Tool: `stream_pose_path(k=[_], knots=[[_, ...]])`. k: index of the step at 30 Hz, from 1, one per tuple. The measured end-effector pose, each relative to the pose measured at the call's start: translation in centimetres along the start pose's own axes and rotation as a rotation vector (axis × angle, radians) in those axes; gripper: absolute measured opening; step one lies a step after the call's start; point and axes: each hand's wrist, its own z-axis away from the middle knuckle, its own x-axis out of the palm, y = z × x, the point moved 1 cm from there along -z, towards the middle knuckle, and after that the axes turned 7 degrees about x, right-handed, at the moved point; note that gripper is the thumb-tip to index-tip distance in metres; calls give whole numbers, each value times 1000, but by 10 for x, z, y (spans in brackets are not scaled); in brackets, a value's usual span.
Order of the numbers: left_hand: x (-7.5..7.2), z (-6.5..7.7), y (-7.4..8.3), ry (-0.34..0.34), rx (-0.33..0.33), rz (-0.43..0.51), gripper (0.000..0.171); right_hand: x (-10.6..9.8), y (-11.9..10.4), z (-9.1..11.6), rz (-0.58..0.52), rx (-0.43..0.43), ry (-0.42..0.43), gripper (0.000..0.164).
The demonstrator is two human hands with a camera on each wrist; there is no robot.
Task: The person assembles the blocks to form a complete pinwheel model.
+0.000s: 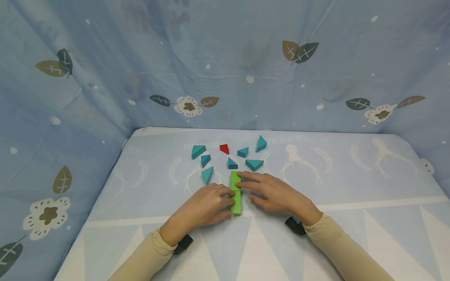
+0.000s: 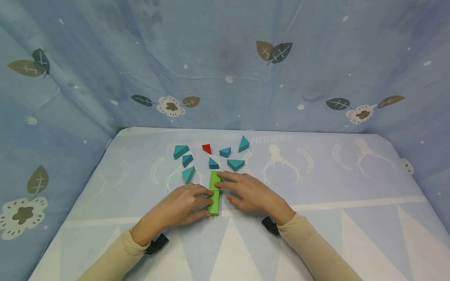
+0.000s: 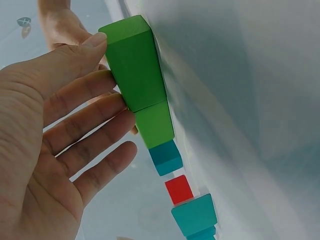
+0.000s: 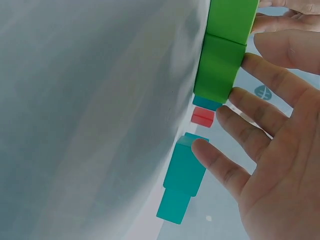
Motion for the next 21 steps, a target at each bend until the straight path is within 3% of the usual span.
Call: stream_pose_path(k=[21], knots=[[-1, -2, 3, -42, -16, 42, 25, 1, -2, 1, 10, -11, 8, 48]])
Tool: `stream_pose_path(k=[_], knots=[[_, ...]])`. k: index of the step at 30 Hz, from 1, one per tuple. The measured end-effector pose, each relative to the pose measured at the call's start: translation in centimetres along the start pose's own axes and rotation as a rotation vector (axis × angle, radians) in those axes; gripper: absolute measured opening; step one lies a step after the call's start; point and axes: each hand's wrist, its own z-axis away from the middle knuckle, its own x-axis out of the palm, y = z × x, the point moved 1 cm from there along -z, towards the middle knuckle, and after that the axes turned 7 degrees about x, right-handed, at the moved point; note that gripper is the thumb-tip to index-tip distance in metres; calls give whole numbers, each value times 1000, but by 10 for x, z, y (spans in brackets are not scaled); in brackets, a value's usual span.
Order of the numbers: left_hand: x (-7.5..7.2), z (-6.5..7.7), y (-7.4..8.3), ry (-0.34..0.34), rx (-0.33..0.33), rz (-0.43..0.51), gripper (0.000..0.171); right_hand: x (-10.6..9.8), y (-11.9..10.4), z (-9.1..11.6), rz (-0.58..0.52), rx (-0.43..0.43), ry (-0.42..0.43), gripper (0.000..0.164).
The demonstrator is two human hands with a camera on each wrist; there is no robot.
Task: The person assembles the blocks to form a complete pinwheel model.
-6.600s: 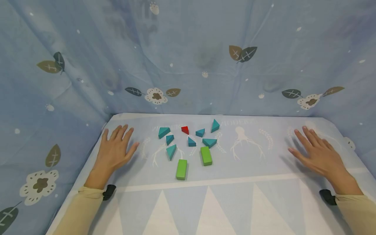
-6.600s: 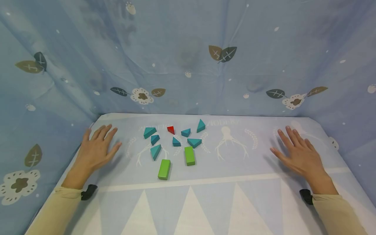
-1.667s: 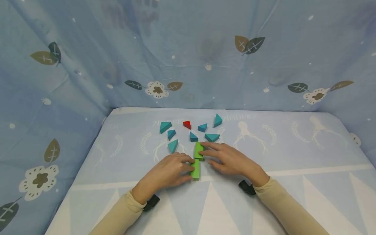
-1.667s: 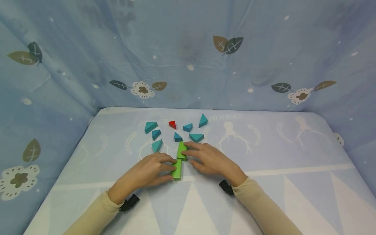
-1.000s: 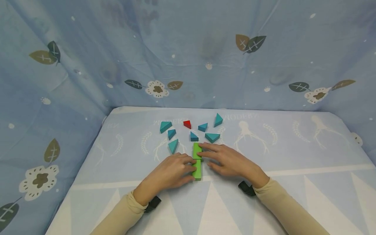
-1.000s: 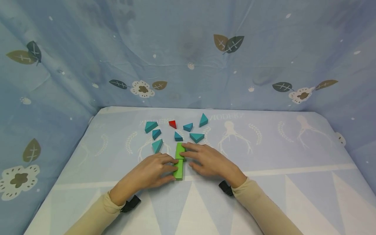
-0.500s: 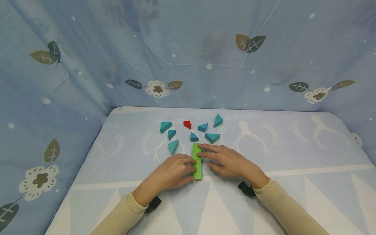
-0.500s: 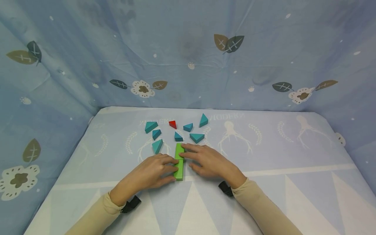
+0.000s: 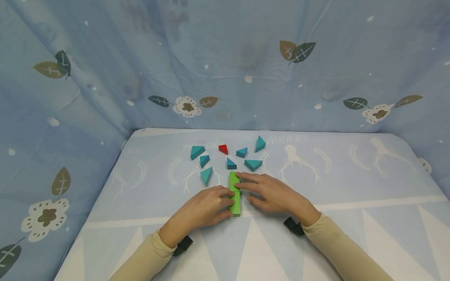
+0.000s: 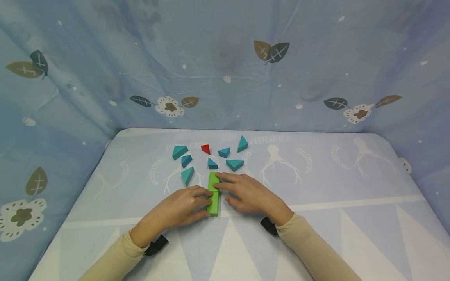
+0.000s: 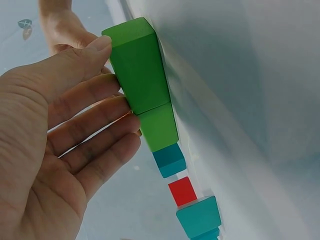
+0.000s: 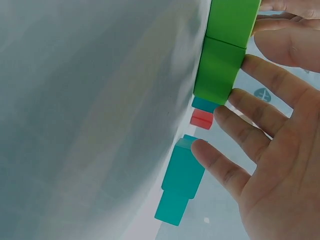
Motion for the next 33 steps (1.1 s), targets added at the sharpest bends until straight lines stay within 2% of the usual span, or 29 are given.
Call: stream_pose_path(k=[6, 14, 25, 29, 33], knots=[[0, 0, 1, -9, -11, 4, 25, 0, 0, 0, 3, 16, -8, 47], [-1, -1, 3, -14, -19, -52, 24, 0, -2, 0, 1, 47, -26, 47], [-1, -1, 5, -19, -21, -73, 21, 1, -2, 0, 17, 41, -24, 47], [-2, 0, 4, -7, -17, -78, 22, -2, -1, 0, 11, 45, -1, 48], [-3, 0, 4, 44, -16, -75, 23, -6, 6, 0, 31, 74, 75, 50]])
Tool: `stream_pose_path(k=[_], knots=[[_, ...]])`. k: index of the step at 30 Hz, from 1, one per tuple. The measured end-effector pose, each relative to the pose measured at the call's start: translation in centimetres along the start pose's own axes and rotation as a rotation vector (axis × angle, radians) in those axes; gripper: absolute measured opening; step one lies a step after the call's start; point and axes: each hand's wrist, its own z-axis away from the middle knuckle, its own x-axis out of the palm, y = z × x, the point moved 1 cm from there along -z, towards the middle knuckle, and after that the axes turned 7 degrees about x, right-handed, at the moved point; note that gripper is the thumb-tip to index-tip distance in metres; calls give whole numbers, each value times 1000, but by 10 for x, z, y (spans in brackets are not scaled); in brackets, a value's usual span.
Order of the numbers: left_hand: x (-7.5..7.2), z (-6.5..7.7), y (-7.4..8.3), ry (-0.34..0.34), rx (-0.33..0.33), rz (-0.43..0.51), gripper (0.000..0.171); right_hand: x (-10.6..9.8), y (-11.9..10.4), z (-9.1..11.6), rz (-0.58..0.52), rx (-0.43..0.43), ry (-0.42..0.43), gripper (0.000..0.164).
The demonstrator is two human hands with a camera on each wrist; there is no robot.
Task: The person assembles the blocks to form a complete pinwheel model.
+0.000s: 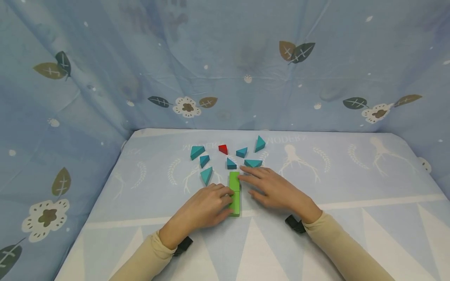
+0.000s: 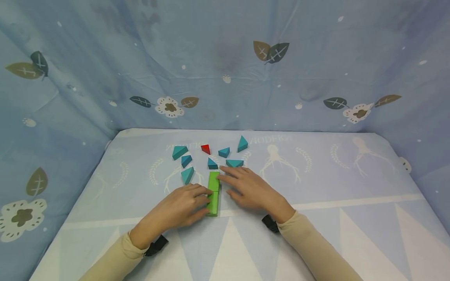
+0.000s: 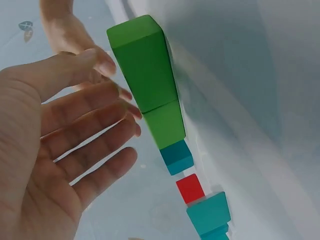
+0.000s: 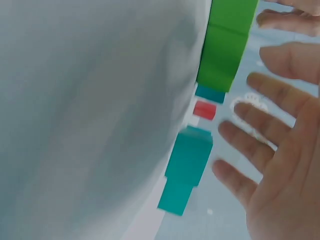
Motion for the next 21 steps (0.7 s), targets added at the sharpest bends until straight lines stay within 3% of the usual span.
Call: stream_pose_path(k=[5, 12, 21], knots=[[1, -1, 0, 29, -2, 30, 29, -3, 16, -1, 71, 59, 71, 51], [3, 1, -1, -17, -22, 67, 40, -3, 26, 0, 64, 97, 22, 51], [7, 1, -2, -26, -21, 74, 39, -5, 23, 0, 106, 149, 18, 51]])
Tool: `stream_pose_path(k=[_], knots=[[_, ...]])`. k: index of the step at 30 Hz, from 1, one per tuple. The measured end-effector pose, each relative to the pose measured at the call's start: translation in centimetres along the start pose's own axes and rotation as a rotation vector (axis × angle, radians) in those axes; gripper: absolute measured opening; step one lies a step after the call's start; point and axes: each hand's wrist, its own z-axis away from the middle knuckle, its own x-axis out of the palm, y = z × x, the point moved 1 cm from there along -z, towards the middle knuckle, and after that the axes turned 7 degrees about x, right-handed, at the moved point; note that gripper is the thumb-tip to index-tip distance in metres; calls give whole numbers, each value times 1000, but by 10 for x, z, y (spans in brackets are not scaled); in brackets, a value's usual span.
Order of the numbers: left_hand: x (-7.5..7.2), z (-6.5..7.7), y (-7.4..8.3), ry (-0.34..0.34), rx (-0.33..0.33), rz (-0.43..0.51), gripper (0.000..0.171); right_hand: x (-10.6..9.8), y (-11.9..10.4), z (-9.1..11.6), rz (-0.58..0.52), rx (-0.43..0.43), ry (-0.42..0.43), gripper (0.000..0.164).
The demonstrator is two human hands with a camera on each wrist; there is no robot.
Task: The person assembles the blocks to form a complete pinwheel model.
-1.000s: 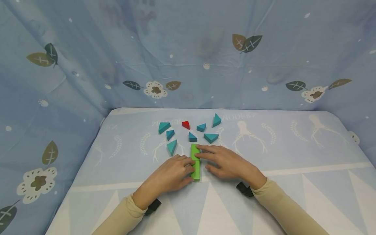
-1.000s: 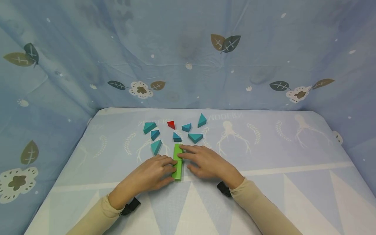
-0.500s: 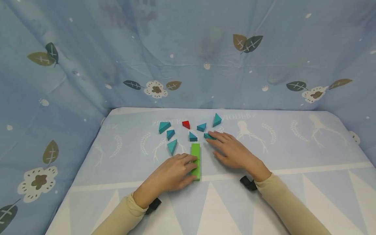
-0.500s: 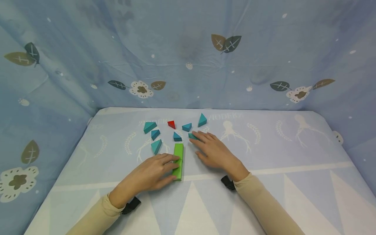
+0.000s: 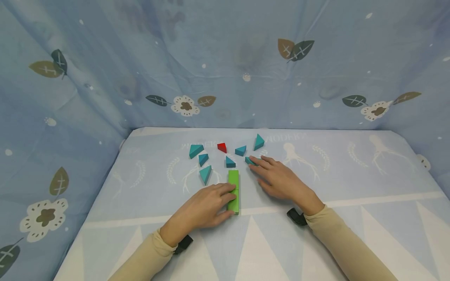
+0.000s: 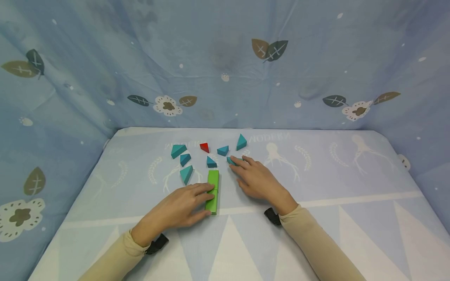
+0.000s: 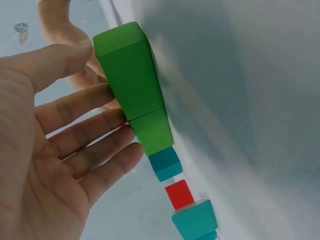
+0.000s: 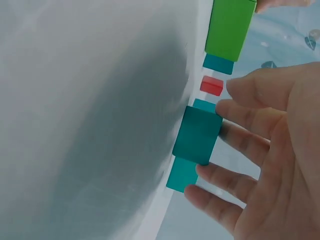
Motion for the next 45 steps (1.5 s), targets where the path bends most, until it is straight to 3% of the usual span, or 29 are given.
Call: stream_pose_path(k=[8, 18, 33, 45], knots=[[1, 2, -2, 13, 6, -5, 37, 0, 0, -1, 47, 39, 22, 51], [1, -1, 0, -5, 1, -2, 36, -4, -6, -3, 28, -22, 50, 54], [0, -1, 0, -10, -7, 18, 36, 0, -37, -52, -110, -65, -16, 47], [0, -1, 0, -19, -23, 10, 36, 12, -36, -57, -77, -91, -70, 48]])
